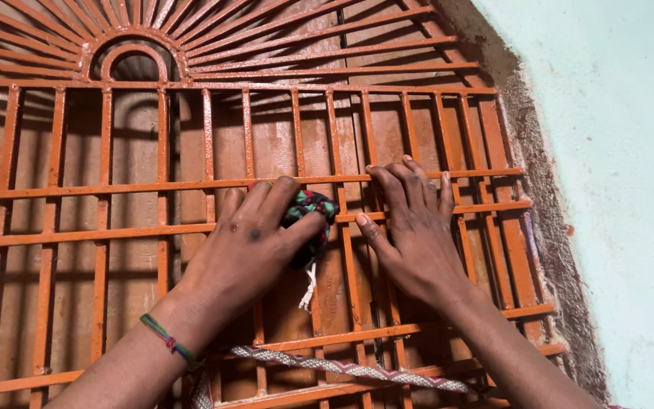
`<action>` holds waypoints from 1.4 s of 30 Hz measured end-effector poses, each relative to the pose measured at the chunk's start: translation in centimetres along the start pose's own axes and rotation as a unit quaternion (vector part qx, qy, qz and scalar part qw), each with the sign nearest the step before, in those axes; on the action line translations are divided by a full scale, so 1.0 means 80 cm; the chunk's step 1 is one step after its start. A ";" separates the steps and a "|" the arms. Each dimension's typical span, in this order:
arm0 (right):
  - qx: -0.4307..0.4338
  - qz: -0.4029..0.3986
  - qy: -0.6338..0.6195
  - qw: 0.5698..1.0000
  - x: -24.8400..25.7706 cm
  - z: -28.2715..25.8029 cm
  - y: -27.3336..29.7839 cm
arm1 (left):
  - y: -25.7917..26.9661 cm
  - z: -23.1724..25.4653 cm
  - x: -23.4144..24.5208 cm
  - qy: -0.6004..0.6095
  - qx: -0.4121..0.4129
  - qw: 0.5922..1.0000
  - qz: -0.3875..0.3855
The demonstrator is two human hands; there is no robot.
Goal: The person wipes the surface of an orange metal window grate with a patterned cloth. They move the cloth back and forth across the bars and decorative sunburst section, using both hands to reach different areas of the grate.
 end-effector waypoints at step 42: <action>-0.017 0.009 -0.066 0.998 0.003 0.019 -0.006 | -0.044 0.032 -0.011 0.023 0.009 0.995 0.095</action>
Point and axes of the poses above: each hand's wrist, its own y-axis away from the middle knuckle, its own x-axis out of the back of the hand, z = x × y, the point moved 8 cm from there along -y, towards the middle knuckle, and after that the axes turned 8 degrees about z, right-handed, at the moved point
